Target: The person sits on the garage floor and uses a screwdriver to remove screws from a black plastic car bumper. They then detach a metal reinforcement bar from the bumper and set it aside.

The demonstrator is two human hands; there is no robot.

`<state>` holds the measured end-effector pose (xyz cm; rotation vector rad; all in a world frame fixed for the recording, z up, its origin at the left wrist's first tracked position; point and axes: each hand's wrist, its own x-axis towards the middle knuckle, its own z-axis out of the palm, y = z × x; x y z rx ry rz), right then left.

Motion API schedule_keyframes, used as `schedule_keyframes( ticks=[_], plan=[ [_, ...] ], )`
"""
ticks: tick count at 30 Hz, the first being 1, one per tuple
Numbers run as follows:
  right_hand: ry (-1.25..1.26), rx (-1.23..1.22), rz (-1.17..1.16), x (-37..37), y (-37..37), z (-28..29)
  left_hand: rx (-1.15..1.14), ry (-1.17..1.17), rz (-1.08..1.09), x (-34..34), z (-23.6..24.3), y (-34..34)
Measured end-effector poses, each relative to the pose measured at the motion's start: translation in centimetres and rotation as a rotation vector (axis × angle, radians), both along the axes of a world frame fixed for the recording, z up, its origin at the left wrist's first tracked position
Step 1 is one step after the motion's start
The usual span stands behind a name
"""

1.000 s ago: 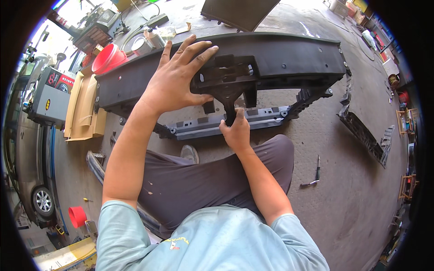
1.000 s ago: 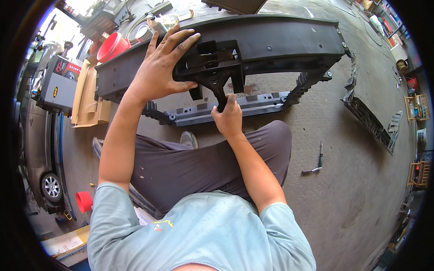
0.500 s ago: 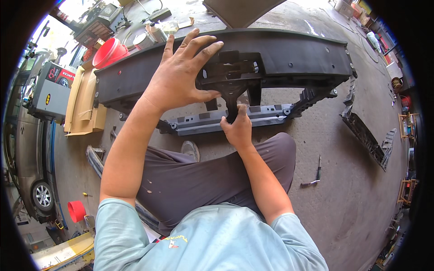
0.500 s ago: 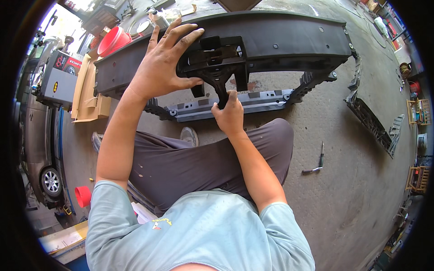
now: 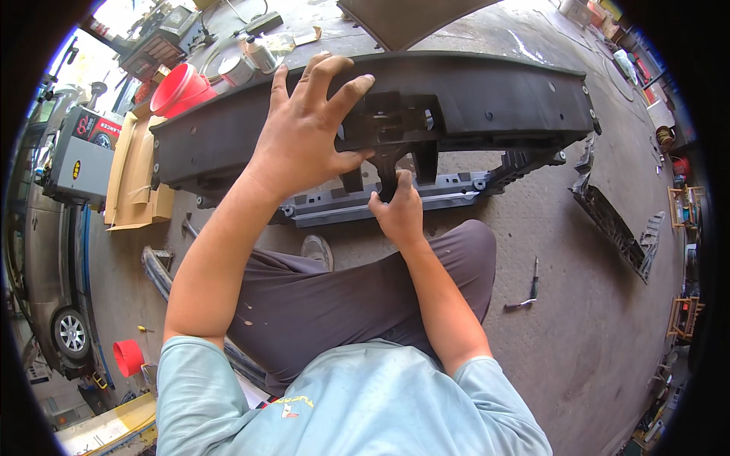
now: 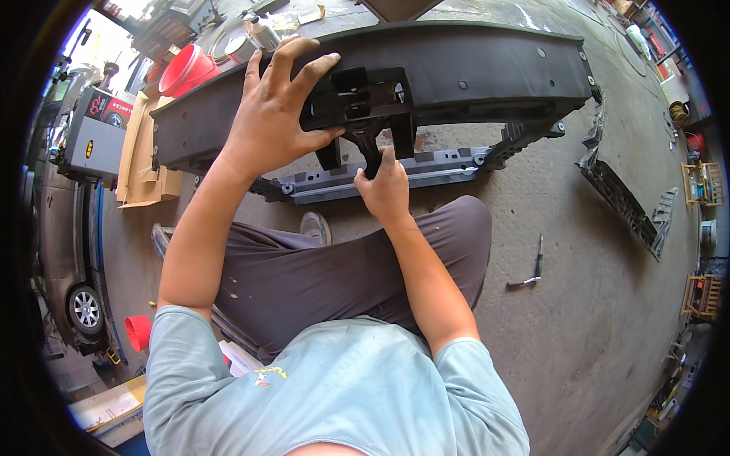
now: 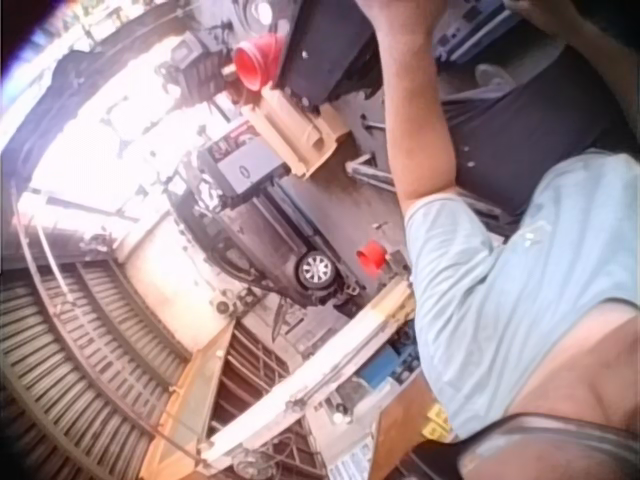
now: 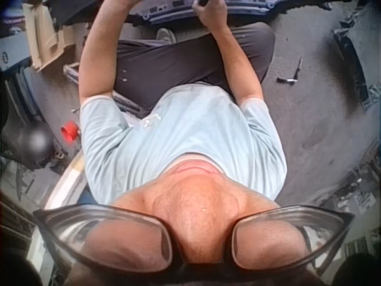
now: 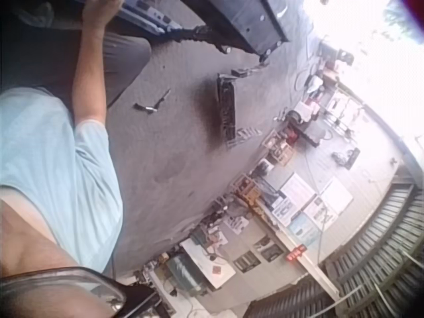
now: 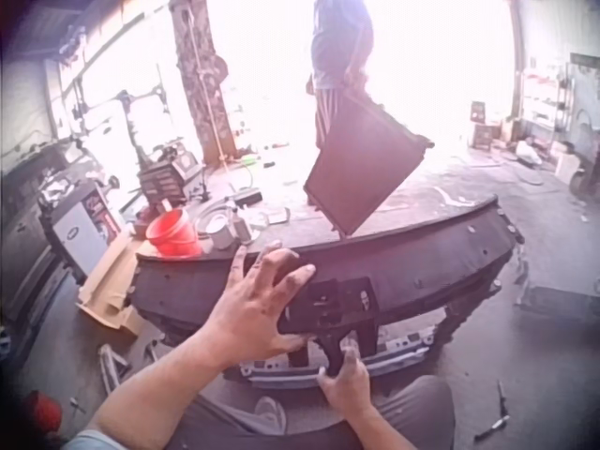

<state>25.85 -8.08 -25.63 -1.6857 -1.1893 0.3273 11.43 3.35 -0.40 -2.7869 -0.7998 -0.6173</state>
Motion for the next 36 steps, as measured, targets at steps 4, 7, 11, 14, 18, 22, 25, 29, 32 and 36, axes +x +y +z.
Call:
schedule_keyframes(
  ticks=[4,7,11,14,18,22,25,29,32,36],
  plan=[
    [0.025,-0.053,0.015,0.5,0.1,0.7,0.035,-0.057,0.0,-0.1,-0.1,-0.5],
    [0.075,-0.073,0.018,0.6,0.0,1.7,0.033,-0.033,0.025,0.1,-0.4,-0.6],
    [0.015,-0.149,0.077,1.9,-1.7,2.8,0.019,-0.008,0.039,0.1,-0.3,-1.3],
    [-0.031,-0.234,0.02,4.7,-4.9,2.8,0.034,-0.038,0.03,0.4,-0.4,-1.9],
    [0.175,-0.189,-0.017,7.9,-9.6,6.7,0.032,-0.031,0.005,1.0,0.1,-2.2],
    [0.263,-0.069,-0.26,12.3,-13.0,6.9,0.054,-0.005,0.039,0.8,-0.1,-2.4],
    [0.261,-0.097,-0.618,19.9,-18.0,0.4,0.039,-0.012,0.035,1.4,0.0,-2.7],
    [0.492,-0.353,-0.939,29.8,-31.8,-15.4,0.079,-0.021,-0.012,2.2,0.1,-2.4],
    [0.649,-0.749,-1.117,31.5,-37.7,-21.2,0.101,-0.014,0.021,1.4,-0.3,-2.2],
    [0.804,-0.806,-1.25,31.9,-39.9,-24.1,0.136,0.052,0.061,1.0,-0.9,-2.0]
  ],
)
